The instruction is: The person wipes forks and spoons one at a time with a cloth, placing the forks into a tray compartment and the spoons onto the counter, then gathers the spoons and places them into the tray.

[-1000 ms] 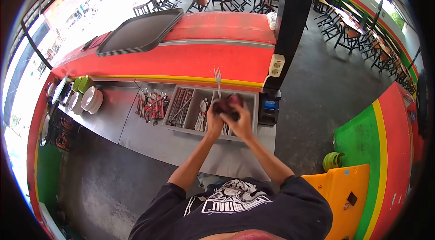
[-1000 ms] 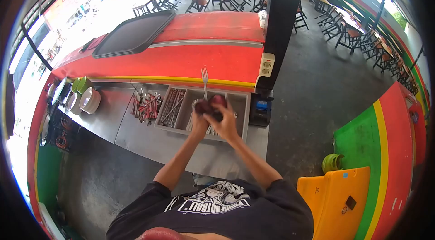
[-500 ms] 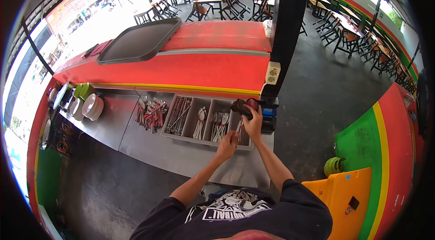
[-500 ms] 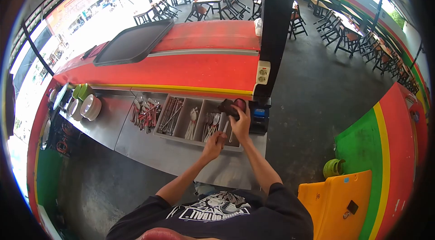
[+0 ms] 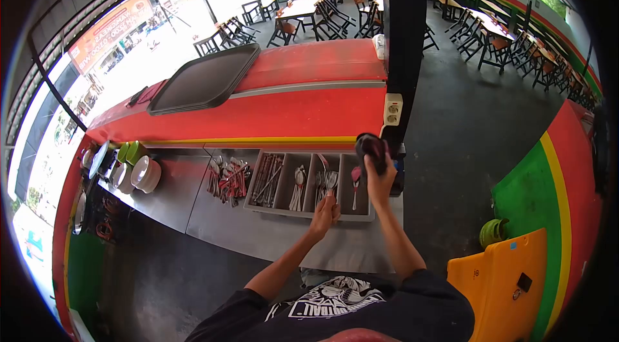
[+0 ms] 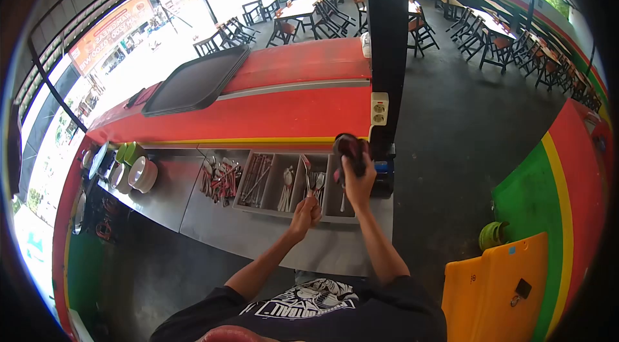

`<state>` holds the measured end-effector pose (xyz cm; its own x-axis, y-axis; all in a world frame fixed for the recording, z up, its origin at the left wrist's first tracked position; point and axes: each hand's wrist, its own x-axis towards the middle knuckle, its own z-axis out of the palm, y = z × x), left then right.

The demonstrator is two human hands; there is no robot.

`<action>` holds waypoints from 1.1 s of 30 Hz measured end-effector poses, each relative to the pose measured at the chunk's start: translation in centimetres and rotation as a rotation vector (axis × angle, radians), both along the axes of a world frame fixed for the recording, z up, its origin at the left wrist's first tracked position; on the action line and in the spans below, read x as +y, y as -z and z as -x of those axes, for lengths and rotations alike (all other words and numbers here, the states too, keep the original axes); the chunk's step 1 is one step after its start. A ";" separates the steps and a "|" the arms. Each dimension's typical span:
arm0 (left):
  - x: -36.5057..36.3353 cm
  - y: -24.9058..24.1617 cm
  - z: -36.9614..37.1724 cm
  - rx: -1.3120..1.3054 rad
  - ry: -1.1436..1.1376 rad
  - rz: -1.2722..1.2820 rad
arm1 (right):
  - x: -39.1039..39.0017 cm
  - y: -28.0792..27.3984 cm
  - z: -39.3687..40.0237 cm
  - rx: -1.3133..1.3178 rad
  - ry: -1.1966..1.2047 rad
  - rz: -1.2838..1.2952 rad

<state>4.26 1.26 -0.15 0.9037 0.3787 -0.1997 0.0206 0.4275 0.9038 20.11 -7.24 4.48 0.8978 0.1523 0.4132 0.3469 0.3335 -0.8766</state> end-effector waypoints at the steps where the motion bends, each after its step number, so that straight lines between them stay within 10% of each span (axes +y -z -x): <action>1: 1.6 0.8 0.1 -0.037 0.066 0.087 | -0.7 0.0 2.0 -0.032 -0.115 0.082; 6: 4.1 9.8 2.1 -0.167 0.087 -0.265 | -2.6 4.0 8.7 -0.262 -0.500 0.281; 14: 3.5 12.7 1.8 -0.007 0.074 -0.633 | -3.4 7.1 8.0 -0.198 -0.314 0.317; 20: -0.2 3.4 2.8 -0.134 0.071 -1.153 | -1.9 8.0 4.4 -0.162 -0.206 0.333; 33: 0.0 1.1 6.7 -0.034 0.139 -0.977 | 0.8 5.2 -2.8 -0.070 0.080 0.213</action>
<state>-2.49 1.26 -1.26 0.9522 0.2529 0.1711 -0.0185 -0.5114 0.8591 22.89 -6.46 -0.73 0.8810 0.1719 0.4408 0.4269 0.1128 -0.8973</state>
